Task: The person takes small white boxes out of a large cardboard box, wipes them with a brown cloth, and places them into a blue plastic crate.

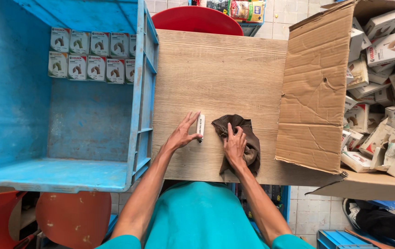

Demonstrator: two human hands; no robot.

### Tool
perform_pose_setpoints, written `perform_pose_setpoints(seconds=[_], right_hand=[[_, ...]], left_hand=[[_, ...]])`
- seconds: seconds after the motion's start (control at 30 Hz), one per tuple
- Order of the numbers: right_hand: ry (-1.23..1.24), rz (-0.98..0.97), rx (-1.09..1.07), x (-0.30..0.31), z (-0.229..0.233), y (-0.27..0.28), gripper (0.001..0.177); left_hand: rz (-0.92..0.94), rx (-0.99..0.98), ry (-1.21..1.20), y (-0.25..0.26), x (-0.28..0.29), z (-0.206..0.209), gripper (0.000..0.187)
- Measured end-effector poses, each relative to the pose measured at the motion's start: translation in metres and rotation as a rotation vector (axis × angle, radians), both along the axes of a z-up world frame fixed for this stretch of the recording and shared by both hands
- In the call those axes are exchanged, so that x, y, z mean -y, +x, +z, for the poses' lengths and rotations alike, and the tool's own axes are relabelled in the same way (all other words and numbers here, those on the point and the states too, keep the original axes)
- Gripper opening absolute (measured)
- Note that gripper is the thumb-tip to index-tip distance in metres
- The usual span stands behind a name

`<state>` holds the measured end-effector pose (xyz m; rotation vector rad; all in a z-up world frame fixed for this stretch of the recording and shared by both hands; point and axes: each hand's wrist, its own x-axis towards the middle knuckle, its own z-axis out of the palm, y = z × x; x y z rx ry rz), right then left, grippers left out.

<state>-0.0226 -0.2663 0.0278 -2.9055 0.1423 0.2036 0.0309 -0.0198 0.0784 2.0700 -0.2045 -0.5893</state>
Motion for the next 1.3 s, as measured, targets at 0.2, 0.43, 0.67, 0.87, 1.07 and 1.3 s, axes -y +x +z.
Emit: perform_pose_setpoints(seconds=[0.2, 0.43, 0.67, 0.87, 1.07, 1.3], right_hand=[[0.406, 0.047, 0.236, 0.0, -0.016, 0.022, 0.052], [0.352, 0.303, 0.267, -0.064, 0.006, 0.033, 0.054], [0.271, 0.462, 0.084, -0.019, 0.006, 0.003, 0.038], [0.356, 0.092, 0.125, 0.012, 0.013, 0.005, 0.043], [0.339, 0.117, 0.189, -0.035, -0.002, 0.018, 0.047], [0.105, 0.491, 0.336, -0.095, -0.017, 0.001, 0.048]], left_hand=[[-0.047, 0.039, -0.059, -0.001, 0.006, 0.003, 0.095], [-0.046, -0.013, 0.015, -0.003, 0.009, -0.01, 0.076], [-0.145, 0.032, 0.147, 0.0, 0.0, 0.03, 0.093], [-0.156, -0.068, 0.383, 0.004, -0.016, -0.016, 0.094], [-0.1, 0.036, 0.371, -0.007, -0.008, -0.006, 0.107], [-0.127, 0.164, 0.428, -0.021, -0.014, -0.041, 0.111]])
